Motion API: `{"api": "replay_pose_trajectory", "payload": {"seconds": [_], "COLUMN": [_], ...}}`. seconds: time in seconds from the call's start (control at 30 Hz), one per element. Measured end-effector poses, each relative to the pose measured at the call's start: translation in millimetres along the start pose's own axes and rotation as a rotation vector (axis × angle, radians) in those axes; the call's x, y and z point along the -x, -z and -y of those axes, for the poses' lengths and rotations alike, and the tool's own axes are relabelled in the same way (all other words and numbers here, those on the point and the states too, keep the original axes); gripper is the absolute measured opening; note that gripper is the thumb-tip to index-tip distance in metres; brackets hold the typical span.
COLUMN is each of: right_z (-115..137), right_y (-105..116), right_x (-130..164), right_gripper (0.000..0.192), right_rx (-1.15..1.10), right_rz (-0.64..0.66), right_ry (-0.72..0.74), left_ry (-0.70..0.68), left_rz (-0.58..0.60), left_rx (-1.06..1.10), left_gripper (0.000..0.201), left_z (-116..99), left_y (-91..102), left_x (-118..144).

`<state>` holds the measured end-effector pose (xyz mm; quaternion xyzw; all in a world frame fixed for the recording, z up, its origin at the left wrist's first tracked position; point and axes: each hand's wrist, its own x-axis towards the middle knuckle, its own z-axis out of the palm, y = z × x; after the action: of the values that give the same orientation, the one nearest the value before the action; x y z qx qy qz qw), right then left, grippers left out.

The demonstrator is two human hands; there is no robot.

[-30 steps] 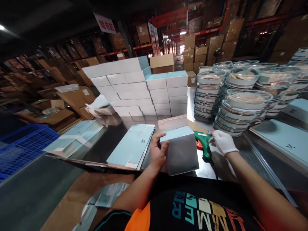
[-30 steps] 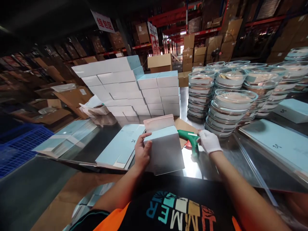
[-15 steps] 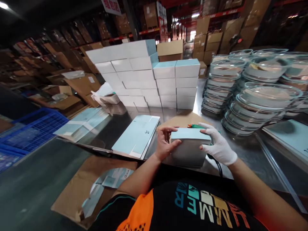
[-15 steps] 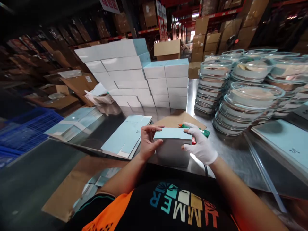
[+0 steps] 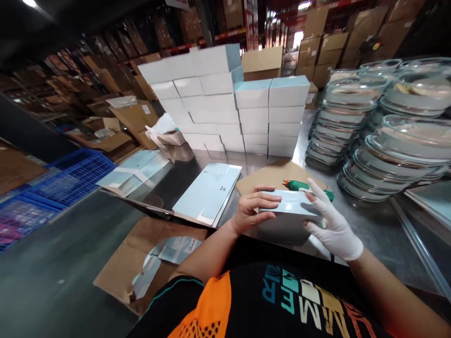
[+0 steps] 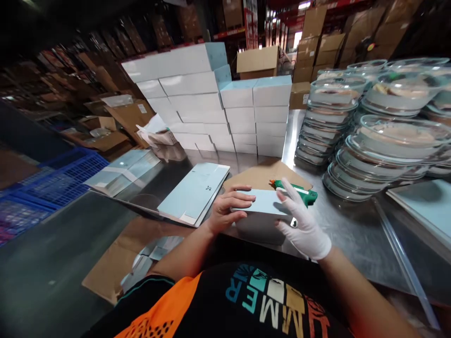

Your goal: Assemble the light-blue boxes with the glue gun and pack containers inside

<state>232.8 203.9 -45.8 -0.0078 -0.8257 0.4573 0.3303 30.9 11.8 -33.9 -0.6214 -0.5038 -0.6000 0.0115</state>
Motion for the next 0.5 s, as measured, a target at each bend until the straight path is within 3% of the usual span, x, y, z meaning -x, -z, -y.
{"api": "replay_pose_trajectory", "payload": {"seconds": [0.07,0.1,0.2,0.27,0.37,0.5], "right_z": [-13,-18,-20,-9,15,43], "right_y": [-9,-14,-25,-27,-16,6], "right_x": [9,11,4,-17,-80,-218], "right_gripper": [0.096,0.103,0.09,0.081,0.073,0.065], "right_rx": [0.02,0.026,-0.019,-0.118,-0.272,-0.221], "right_rz": [-0.039,-0.042,-0.085,-0.16,-0.272,-0.448], "right_ry": [-0.147,-0.225,-0.395,-0.459,-0.499,-0.309], "left_ry": [-0.001,0.014,0.132,0.216,0.262,0.347], "left_rz": [-0.026,-0.055,-0.234,-0.369,-0.499,-0.524], "left_rx": [0.03,0.052,0.131,0.147,0.1,-0.032], "left_gripper": [0.033,0.036,0.072,0.094,0.094,0.076], "left_z": [5,9,22,28,30,24], "left_y": [-2.1,-3.2,-3.4,2.6,20.8,50.2], "left_x": [1,1,2,4,19,70]}}
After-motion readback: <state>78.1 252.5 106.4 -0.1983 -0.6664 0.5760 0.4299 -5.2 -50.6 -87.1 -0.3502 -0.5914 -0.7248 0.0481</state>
